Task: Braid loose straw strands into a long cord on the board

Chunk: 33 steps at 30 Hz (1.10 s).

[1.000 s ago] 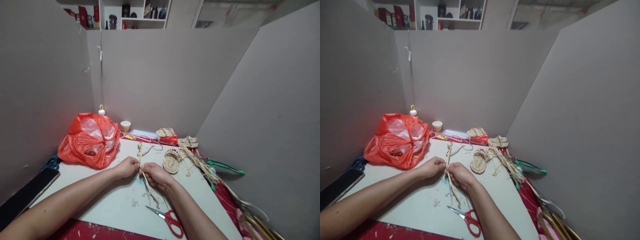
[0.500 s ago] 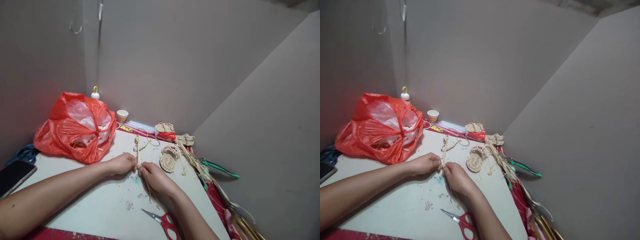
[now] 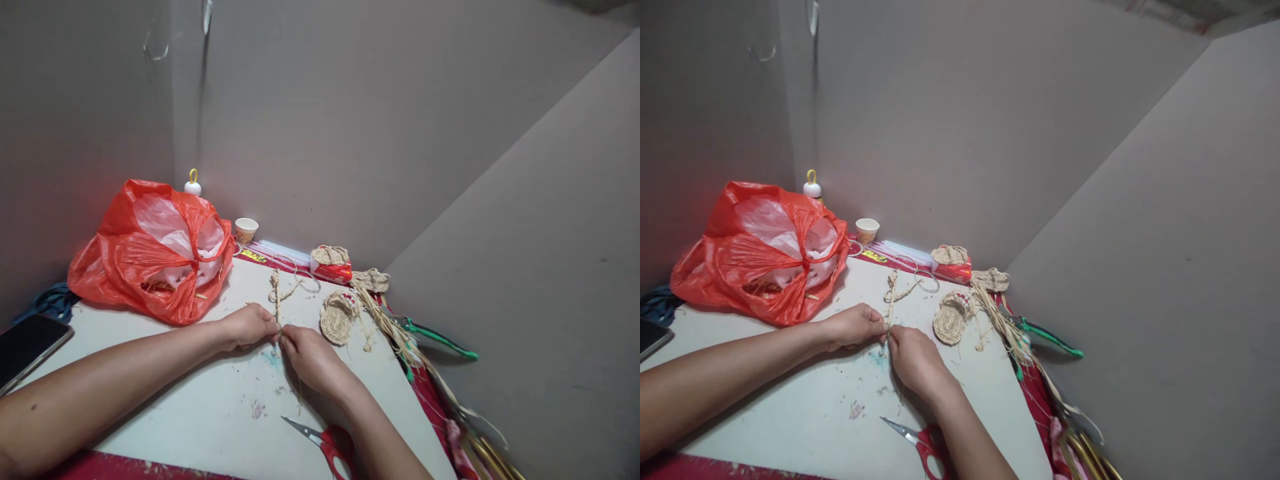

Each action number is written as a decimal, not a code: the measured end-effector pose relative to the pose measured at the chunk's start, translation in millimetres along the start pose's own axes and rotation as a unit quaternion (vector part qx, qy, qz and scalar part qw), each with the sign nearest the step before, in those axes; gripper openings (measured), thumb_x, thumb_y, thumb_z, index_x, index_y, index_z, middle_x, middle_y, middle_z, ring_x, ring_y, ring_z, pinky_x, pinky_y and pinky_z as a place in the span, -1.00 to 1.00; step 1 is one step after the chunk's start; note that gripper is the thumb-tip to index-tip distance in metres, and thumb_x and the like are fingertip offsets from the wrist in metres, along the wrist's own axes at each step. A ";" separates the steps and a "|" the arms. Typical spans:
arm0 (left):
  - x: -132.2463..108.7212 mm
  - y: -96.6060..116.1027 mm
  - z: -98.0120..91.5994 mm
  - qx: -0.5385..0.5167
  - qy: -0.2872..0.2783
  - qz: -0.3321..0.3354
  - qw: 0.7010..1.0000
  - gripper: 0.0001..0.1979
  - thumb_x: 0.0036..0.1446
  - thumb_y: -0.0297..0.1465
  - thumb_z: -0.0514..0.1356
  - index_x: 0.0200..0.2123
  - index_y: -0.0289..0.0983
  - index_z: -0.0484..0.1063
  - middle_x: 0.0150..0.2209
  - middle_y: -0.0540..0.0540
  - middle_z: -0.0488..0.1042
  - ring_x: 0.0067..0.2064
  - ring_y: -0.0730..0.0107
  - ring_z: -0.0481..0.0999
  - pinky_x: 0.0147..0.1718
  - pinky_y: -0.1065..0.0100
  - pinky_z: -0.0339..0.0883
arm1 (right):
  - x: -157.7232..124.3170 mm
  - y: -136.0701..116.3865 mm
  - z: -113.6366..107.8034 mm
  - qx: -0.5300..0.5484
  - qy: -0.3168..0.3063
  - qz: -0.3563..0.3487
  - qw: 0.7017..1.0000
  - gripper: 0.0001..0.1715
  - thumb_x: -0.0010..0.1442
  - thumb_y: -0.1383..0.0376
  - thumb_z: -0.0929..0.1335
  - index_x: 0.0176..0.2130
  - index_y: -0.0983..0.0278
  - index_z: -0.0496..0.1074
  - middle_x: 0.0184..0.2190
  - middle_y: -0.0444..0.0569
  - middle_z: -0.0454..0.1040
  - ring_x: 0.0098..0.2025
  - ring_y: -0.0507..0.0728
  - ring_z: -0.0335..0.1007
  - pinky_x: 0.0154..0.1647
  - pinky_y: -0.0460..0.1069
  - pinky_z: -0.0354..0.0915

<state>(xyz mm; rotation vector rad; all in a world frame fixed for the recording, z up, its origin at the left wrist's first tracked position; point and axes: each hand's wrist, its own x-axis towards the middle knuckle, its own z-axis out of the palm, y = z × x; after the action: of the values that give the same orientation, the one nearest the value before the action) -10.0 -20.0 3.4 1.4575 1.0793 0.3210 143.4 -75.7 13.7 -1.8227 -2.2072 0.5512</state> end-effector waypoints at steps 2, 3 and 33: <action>-1.1 1.6 1.0 0.006 0.014 -0.003 1.000 -0.81 -0.05 -0.27 0.12 -0.57 -0.27 0.32 -0.83 0.18 -0.05 -0.76 0.61 -0.13 -0.72 0.45 -0.30 | -0.6 -1.0 -2.1 -0.009 -0.008 0.001 1.000 -0.71 0.20 0.29 0.16 -0.46 0.26 0.36 -0.49 -0.01 0.46 -0.49 0.05 0.24 -0.47 -0.07 -0.05; -1.7 2.7 1.7 0.008 0.024 -0.005 1.000 -0.82 -0.07 -0.30 0.12 -0.59 -0.27 0.31 -0.83 0.18 -0.05 -0.76 0.61 -0.12 -0.72 0.44 -0.30 | -0.9 -1.3 -3.7 -0.018 -0.011 0.002 1.000 -0.70 0.21 0.28 0.16 -0.48 0.26 0.35 -0.51 -0.02 0.45 -0.50 0.05 0.22 -0.48 -0.07 -0.06; -4.6 4.3 -1.9 -0.104 -0.041 0.028 0.993 -0.80 -0.16 -0.27 0.20 -0.57 -0.28 0.30 -0.80 0.19 0.04 -0.75 0.64 -0.08 -0.75 0.46 -0.25 | 3.8 2.6 -26.4 0.296 0.052 0.094 0.949 -0.64 0.17 0.06 0.22 -0.33 0.31 0.35 -0.49 -0.11 0.39 -0.74 -0.09 0.06 -0.71 -0.12 0.03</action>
<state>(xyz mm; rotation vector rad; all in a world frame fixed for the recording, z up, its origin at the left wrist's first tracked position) -11.9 -21.5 9.5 1.3051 0.9120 0.3970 155.6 -67.8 36.2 -1.6789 -1.5678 0.9999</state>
